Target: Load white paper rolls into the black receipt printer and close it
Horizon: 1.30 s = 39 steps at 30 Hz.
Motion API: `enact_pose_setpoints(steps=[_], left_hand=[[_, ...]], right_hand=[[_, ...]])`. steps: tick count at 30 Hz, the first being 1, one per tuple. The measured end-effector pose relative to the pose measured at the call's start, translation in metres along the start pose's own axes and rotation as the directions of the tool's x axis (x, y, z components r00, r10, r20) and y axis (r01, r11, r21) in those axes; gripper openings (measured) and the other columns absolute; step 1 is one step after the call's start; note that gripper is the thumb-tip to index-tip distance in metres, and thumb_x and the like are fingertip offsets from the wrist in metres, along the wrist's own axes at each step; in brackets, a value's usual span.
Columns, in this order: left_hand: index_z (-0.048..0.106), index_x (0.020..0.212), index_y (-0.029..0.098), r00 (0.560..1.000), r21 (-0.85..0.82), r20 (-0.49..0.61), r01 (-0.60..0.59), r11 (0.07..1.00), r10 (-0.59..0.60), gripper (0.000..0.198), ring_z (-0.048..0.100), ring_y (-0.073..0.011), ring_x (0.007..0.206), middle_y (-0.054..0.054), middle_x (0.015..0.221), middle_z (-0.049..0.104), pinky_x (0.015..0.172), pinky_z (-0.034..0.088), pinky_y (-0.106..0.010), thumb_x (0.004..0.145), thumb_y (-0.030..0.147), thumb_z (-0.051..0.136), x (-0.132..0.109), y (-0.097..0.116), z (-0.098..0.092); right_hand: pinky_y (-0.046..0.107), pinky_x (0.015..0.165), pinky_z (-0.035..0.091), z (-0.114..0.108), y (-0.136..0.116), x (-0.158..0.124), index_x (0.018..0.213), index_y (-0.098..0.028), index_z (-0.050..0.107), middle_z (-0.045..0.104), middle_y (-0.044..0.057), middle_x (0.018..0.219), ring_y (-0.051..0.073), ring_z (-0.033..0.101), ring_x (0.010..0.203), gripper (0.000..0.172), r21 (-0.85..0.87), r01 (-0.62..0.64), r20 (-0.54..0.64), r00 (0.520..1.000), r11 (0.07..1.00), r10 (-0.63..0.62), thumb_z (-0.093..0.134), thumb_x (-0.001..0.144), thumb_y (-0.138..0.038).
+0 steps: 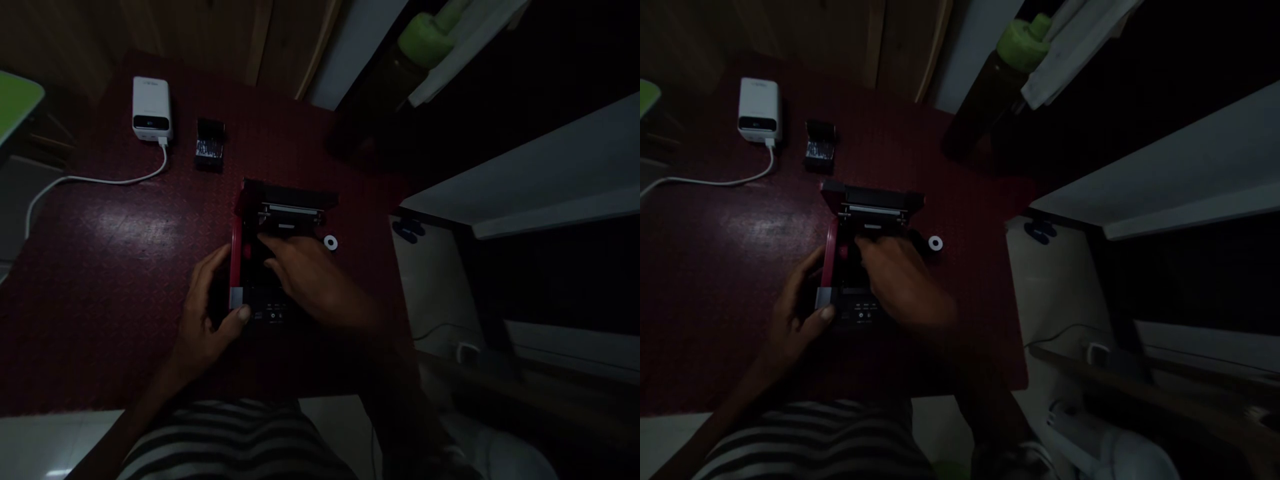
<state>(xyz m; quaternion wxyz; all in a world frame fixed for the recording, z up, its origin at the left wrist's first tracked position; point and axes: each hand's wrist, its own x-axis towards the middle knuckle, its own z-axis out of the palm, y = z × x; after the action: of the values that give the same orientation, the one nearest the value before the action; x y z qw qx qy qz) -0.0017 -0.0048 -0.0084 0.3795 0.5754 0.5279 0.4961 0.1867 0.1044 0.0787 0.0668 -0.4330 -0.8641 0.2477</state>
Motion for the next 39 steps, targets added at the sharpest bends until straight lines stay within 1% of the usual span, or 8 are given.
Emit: enact_pose_setpoints(steps=[5,9,12,22,26,31,35,39], left_hand=[[0.05,0.171,0.034,1.0,-0.001,-0.018,-0.024,1.0,0.024,0.071,0.053,-0.0379,0.158,-0.011,0.169,0.056,0.132,0.044,-0.064,0.106,0.052,0.071,0.0,-0.004,0.0],[0.051,0.171,0.033,1.0,0.02,-0.015,-0.003,1.0,0.003,0.071,0.054,-0.0375,0.158,-0.012,0.169,0.058,0.132,0.045,-0.061,0.106,0.051,0.073,0.001,-0.002,-0.002],[0.053,0.17,0.032,0.999,0.022,-0.006,0.031,0.999,-0.031,0.071,0.054,-0.037,0.159,-0.012,0.169,0.058,0.132,0.046,-0.059,0.105,0.048,0.075,0.002,0.005,-0.004],[0.056,0.167,0.029,0.99,-0.021,-0.021,0.136,0.99,-0.137,0.07,0.059,-0.0382,0.156,-0.012,0.168,0.061,0.132,0.046,-0.06,0.103,0.051,0.075,-0.001,0.017,-0.003],[0.06,0.164,0.03,0.98,-0.076,-0.067,0.182,0.98,-0.187,0.064,0.061,-0.0382,0.153,-0.012,0.167,0.063,0.127,0.053,-0.059,0.107,0.058,0.069,0.008,0.024,-0.011],[0.064,0.158,0.031,0.979,-0.05,-0.195,0.058,0.997,-0.067,0.058,0.059,-0.0356,0.155,-0.007,0.168,0.062,0.128,0.051,-0.057,0.109,0.062,0.065,0.062,0.029,-0.018],[0.075,0.133,0.022,0.985,-0.082,-0.169,0.026,0.996,-0.039,0.058,0.069,-0.0316,0.136,-0.007,0.142,0.077,0.119,0.055,-0.053,0.109,0.072,0.059,0.105,0.034,-0.01],[0.071,0.099,0.02,0.975,-0.137,-0.205,0.052,0.989,-0.079,0.034,0.068,-0.026,0.137,-0.005,0.132,0.078,0.123,0.051,-0.047,0.111,0.051,0.065,0.105,0.038,-0.002]], right_hand=[[0.045,0.105,0.061,-0.008,0.012,-0.024,0.119,-0.022,0.081,0.085,0.009,0.122,0.026,0.078,0.114,0.023,0.096,0.194,-0.001,0.981,0.976,-0.195,0.062,0.109,-0.012],[0.04,0.1,0.061,-0.009,0.014,-0.029,0.101,-0.023,0.081,0.085,0.006,0.11,0.022,0.077,0.105,0.026,0.168,0.235,-0.006,0.971,0.957,-0.238,0.06,0.111,-0.011],[0.037,0.096,0.061,-0.012,0.015,-0.028,0.101,-0.023,0.081,0.085,0.005,0.106,0.021,0.077,0.102,0.03,0.203,0.229,-0.002,0.972,0.952,-0.233,0.058,0.106,-0.003],[0.032,0.083,0.058,-0.007,0.024,-0.01,0.085,-0.022,0.079,0.079,0.003,0.093,0.019,0.072,0.087,0.031,0.1,0.257,0.067,0.962,0.961,-0.264,0.063,0.104,-0.003],[0.034,0.081,0.059,-0.003,0.021,-0.03,0.095,-0.019,0.08,0.078,0.006,0.095,0.021,0.068,0.09,0.028,-0.022,0.317,-0.134,0.939,0.948,-0.317,0.059,0.111,-0.01],[0.035,0.08,0.062,0.016,0.009,-0.057,0.1,-0.019,0.081,0.079,0.007,0.094,0.02,0.069,0.087,0.027,-0.02,0.337,-0.457,0.834,0.941,-0.308,0.06,0.108,-0.004],[0.035,0.078,0.063,0.027,-0.003,-0.068,0.098,-0.022,0.081,0.08,0.006,0.093,0.019,0.07,0.085,0.029,-0.02,0.286,-0.539,0.804,0.958,-0.251,0.061,0.109,-0.004],[0.034,0.078,0.063,0.032,-0.01,-0.078,0.099,-0.021,0.082,0.084,0.007,0.095,0.019,0.072,0.085,0.029,-0.168,0.2,-0.57,0.779,0.965,-0.26,0.06,0.109,-0.004]])
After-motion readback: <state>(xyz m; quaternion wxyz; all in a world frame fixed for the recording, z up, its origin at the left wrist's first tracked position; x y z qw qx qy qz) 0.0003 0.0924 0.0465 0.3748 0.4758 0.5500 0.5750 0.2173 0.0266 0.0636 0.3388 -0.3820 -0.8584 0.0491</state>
